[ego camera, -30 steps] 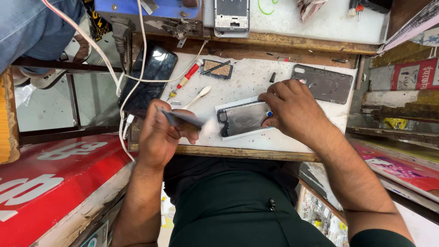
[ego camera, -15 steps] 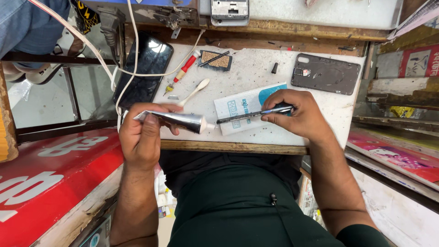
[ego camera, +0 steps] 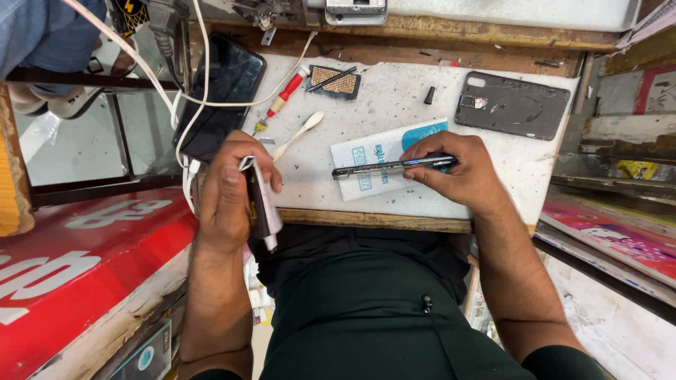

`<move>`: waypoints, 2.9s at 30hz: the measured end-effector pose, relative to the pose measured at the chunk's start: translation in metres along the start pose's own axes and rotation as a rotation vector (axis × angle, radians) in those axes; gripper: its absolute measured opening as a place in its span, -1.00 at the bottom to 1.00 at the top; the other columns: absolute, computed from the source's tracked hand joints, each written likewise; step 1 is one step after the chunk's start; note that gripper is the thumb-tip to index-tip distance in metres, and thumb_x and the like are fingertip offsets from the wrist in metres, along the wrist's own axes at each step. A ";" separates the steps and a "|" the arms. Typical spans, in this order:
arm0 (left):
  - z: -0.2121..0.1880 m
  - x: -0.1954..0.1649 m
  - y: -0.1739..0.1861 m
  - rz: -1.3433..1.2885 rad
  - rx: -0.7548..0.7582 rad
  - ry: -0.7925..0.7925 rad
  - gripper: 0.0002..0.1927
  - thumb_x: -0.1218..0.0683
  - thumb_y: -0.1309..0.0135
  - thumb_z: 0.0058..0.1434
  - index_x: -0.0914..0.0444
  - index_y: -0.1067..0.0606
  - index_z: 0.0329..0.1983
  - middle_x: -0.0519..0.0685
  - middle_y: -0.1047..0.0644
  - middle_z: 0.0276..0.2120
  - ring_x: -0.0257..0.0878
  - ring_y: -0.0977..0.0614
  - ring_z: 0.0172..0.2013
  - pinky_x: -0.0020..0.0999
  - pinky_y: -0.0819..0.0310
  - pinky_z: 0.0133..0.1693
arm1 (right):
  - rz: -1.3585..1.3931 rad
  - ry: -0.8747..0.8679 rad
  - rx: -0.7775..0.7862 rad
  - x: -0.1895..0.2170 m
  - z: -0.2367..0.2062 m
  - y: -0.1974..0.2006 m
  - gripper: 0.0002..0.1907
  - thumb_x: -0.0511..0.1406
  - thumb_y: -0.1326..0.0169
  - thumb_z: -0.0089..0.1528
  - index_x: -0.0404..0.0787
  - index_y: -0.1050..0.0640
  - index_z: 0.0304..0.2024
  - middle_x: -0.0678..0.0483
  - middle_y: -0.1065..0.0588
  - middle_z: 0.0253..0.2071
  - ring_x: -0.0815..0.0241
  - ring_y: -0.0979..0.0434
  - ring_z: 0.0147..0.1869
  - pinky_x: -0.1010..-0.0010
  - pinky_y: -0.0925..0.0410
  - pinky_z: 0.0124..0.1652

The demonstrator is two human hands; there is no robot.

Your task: The person works on a disassembled smartphone, peeling off a protective film from the back cover and applying adhesive from a tube to the frame. The person then handles a SIM tray and a separate black phone back cover, placing items on the workbench.

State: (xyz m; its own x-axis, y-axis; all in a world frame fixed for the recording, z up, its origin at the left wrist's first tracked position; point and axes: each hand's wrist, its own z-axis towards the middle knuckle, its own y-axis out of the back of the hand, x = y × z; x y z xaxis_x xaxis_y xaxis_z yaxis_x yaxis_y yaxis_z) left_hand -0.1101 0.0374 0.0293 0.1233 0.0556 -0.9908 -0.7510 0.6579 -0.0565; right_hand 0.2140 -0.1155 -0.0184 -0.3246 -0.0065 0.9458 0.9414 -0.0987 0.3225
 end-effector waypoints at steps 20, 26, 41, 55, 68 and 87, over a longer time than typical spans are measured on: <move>0.015 -0.039 -0.057 0.636 0.149 -0.327 -0.60 0.47 -0.10 0.09 0.37 -0.56 0.00 0.13 -0.65 -0.06 -0.04 -0.73 -0.02 -0.22 -0.69 0.00 | 0.005 0.013 0.019 0.004 0.006 -0.004 -0.73 -0.31 -0.37 0.16 -0.22 -0.56 -0.17 0.03 -0.66 -0.16 0.22 -0.72 -0.10 0.46 -0.56 -0.13; 0.020 -0.030 -0.065 0.679 0.148 -0.416 -0.57 0.50 -0.06 0.07 0.37 -0.57 0.00 0.13 -0.65 -0.08 -0.06 -0.73 -0.02 -0.22 -0.71 -0.01 | -0.017 0.033 0.028 0.003 0.008 -0.006 -0.74 -0.28 -0.36 0.18 -0.18 -0.55 -0.18 0.05 -0.66 -0.16 0.24 -0.72 -0.09 0.48 -0.58 -0.13; 0.026 -0.023 -0.069 0.758 0.174 -0.454 -0.68 0.46 -0.13 0.15 0.37 -0.58 -0.05 0.11 -0.67 -0.13 -0.09 -0.74 -0.06 -0.24 -0.71 -0.05 | -0.035 0.043 0.036 0.002 0.009 -0.011 -0.75 -0.23 -0.36 0.17 -0.16 -0.60 -0.19 0.09 -0.66 -0.18 0.26 -0.71 -0.11 0.47 -0.57 -0.13; 0.023 -0.016 -0.066 0.744 0.162 -0.463 -0.67 0.45 -0.14 0.19 0.35 -0.57 -0.01 0.11 -0.67 -0.13 -0.09 -0.74 -0.08 -0.26 -0.72 -0.08 | -0.037 0.016 0.041 0.002 0.009 -0.010 -0.74 -0.22 -0.36 0.17 -0.15 -0.60 -0.18 0.10 -0.66 -0.19 0.29 -0.72 -0.14 0.50 -0.57 -0.19; 0.022 -0.025 -0.057 0.746 0.121 -0.463 -0.61 0.50 -0.06 0.07 0.38 -0.57 -0.04 0.14 -0.66 -0.14 -0.05 -0.74 -0.10 -0.23 -0.73 -0.06 | -0.073 0.012 0.029 0.005 0.009 -0.007 -0.74 -0.24 -0.37 0.15 -0.15 -0.59 -0.19 0.09 -0.66 -0.20 0.29 -0.72 -0.18 0.52 -0.54 -0.26; 0.020 -0.026 -0.058 0.760 0.091 -0.437 -0.63 0.50 -0.06 0.10 0.38 -0.58 -0.06 0.12 -0.67 -0.15 -0.07 -0.75 -0.12 -0.24 -0.71 -0.09 | -0.065 0.019 0.019 0.002 0.008 -0.005 -0.73 -0.26 -0.38 0.15 -0.18 -0.59 -0.18 0.07 -0.65 -0.19 0.26 -0.71 -0.13 0.50 -0.55 -0.17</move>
State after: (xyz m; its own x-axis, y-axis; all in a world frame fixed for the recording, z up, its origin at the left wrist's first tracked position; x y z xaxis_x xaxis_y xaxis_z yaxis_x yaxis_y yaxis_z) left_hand -0.0570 0.0132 0.0612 -0.1378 0.7724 -0.6200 -0.6784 0.3825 0.6273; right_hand 0.2089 -0.1069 -0.0180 -0.3865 -0.0198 0.9221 0.9199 -0.0805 0.3839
